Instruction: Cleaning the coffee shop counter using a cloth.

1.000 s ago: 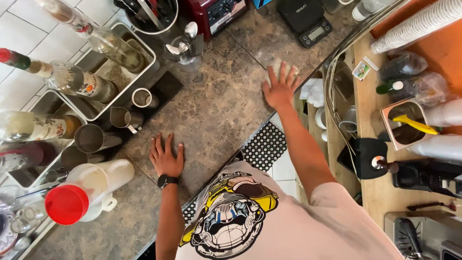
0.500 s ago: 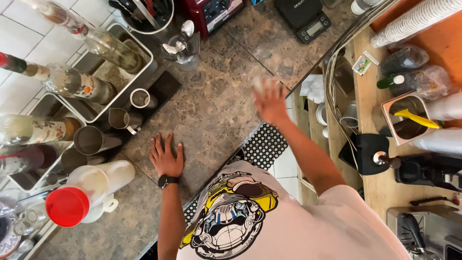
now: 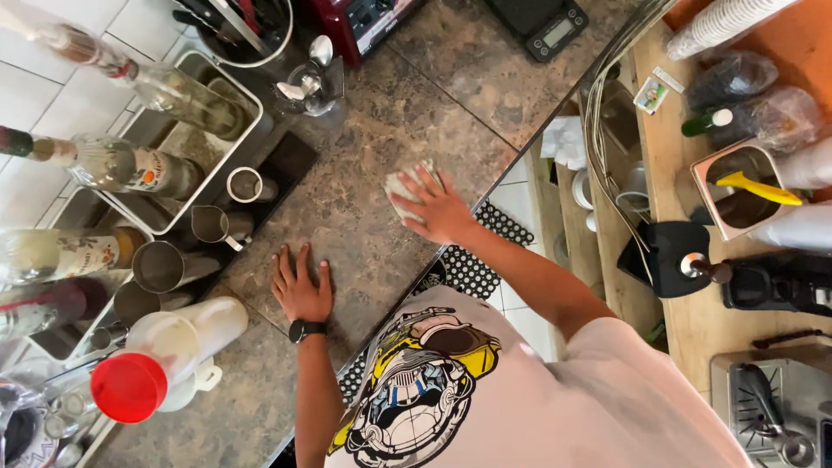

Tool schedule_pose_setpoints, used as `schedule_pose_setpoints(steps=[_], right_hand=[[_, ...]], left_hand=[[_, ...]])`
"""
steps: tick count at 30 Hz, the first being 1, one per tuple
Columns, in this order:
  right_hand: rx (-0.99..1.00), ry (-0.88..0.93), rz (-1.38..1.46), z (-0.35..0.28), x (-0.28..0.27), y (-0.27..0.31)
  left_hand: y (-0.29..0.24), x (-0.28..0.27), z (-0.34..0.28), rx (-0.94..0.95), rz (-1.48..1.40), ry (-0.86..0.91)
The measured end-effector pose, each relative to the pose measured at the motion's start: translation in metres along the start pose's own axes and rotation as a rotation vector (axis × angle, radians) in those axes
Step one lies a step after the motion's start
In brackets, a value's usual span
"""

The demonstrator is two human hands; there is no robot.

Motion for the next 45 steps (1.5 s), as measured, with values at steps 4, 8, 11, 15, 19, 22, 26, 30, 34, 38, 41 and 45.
schedule_pose_setpoints(steps=[4,8,11,15,19,22,26,30,34,38,41,45], right_hand=[[0.028,-0.180,-0.024,-0.020,-0.003,-0.073],[0.431,-0.168,-0.094,-0.006,-0.048,-0.134],[0.687,0.103,0.021,0.022,-0.084,-0.115],[0.399,0.208,-0.054,0.030,-0.045,-0.050],[0.089,0.254,-0.005,-0.013,0.002,-0.009],[0.011,0.076,-0.069,-0.027,-0.005,-0.044],[0.359,-0.074,-0.106,-0.009,-0.039,-0.114],[0.690,0.194,-0.170,0.035,-0.051,-0.109],[0.472,0.363,-0.133,0.045,-0.033,-0.027],[0.066,0.392,-0.030,0.005,-0.031,0.022],[0.157,0.379,-0.078,-0.028,0.067,-0.109],[0.560,0.179,-0.045,0.007,-0.057,-0.121]], left_hand=[[0.002,0.004,-0.001,0.029,0.050,-0.051],[-0.009,-0.006,0.000,0.048,0.052,-0.106],[-0.013,-0.010,0.002,0.049,0.037,-0.131],[0.001,0.002,-0.001,0.075,0.014,-0.129],[0.004,0.001,-0.001,0.046,0.027,-0.140],[0.003,0.001,0.000,0.041,0.018,-0.137],[0.005,0.002,-0.001,0.016,-0.015,-0.137],[0.008,0.006,-0.003,0.014,-0.034,-0.127],[0.006,0.002,-0.002,0.037,-0.038,-0.108],[0.007,0.001,-0.002,0.039,-0.038,-0.099],[0.008,0.001,-0.001,0.020,-0.047,-0.100],[0.007,0.000,-0.002,0.009,-0.054,-0.108]])
Point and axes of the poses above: each hand's wrist, its own z-axis towards the middle knuckle, its own x-axis out of the palm, y = z × x, the point moved 4 cm from there along z, towards the middle knuckle, and after that the axes turned 1 degree about x, right-handed, at the moved point
